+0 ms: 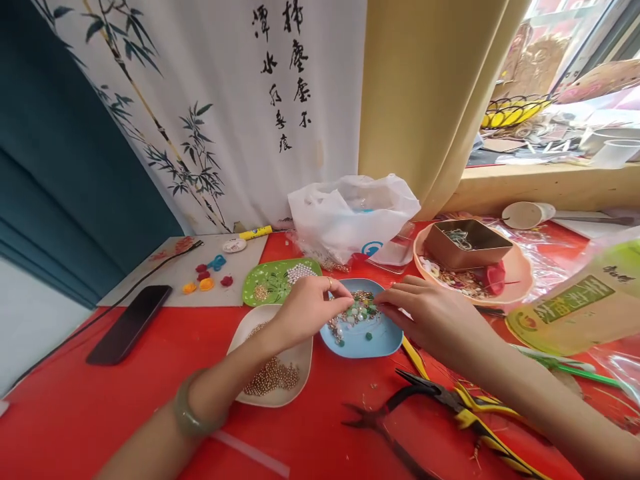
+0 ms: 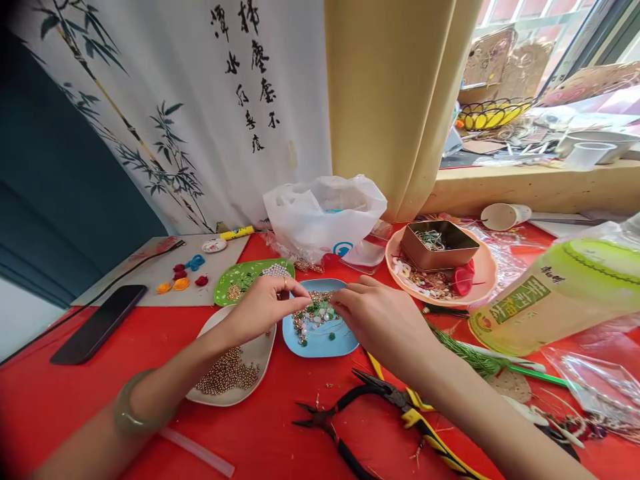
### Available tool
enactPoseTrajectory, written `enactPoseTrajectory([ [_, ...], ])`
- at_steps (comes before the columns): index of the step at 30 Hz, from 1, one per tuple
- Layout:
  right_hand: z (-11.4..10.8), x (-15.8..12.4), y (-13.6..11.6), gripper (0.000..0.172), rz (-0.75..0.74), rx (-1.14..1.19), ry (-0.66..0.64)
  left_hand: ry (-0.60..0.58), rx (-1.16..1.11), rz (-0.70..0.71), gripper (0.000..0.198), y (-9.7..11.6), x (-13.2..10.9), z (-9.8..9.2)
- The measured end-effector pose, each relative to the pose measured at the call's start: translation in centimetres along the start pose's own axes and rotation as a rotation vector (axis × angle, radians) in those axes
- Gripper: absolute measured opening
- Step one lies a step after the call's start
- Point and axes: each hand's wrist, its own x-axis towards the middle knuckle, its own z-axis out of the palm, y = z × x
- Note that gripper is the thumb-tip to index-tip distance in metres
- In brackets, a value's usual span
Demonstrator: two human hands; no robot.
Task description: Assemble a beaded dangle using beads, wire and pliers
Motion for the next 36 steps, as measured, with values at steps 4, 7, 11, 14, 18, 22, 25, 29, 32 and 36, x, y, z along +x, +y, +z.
enactPoseTrajectory([
  [4, 0.8, -0.1, -0.9, 0.018, -0.047, 0.081, 0.023, -0.066, -0.081, -0.019, 0.014, 0.1, -0.3, 0.4],
  [7, 1.2, 0.0, -1.1, 0.021, -0.015, 0.153, 0.047, -0.072, -0.126, -0.041, 0.014, 0.1, -0.3, 0.1],
  [11, 1.4, 0.0, -0.9, 0.016, 0.043, 0.156, 0.031, -0.062, -0.134, -0.044, 0.013, 0.0, -0.3, -0.4],
  [14, 1.6, -0.1, -1.1, 0.014, 0.032, 0.145, 0.056, -0.070, -0.152, -0.051, 0.012, 0.1, -0.4, -0.4],
  [18, 1.8, -0.2, -1.6, 0.015, 0.003, 0.176, 0.100, -0.102, -0.210, -0.067, 0.012, 0.2, -0.5, -0.3],
  [22, 1.9, -0.2, -1.8, 0.017, 0.032, 0.143, 0.052, -0.140, -0.248, -0.073, 0.011, 0.2, -0.5, -0.3],
  [25, 2.1, -0.3, -1.8, 0.018, 0.022, 0.162, 0.059, -0.162, -0.251, -0.079, 0.011, 0.3, -0.5, -0.3],
  [29, 2.0, -0.2, -1.5, 0.017, 0.007, 0.151, 0.056, -0.164, -0.239, -0.091, 0.011, 0.1, -0.5, -0.4],
  [32, 1.8, -0.2, -1.2, 0.014, 0.015, 0.134, 0.055, -0.139, -0.215, -0.076, 0.010, -0.3, -0.3, -0.6],
  [36, 1.8, -0.2, -1.3, 0.013, 0.061, 0.155, 0.073, -0.123, -0.248, -0.080, 0.009, -0.4, -0.1, -0.6],
])
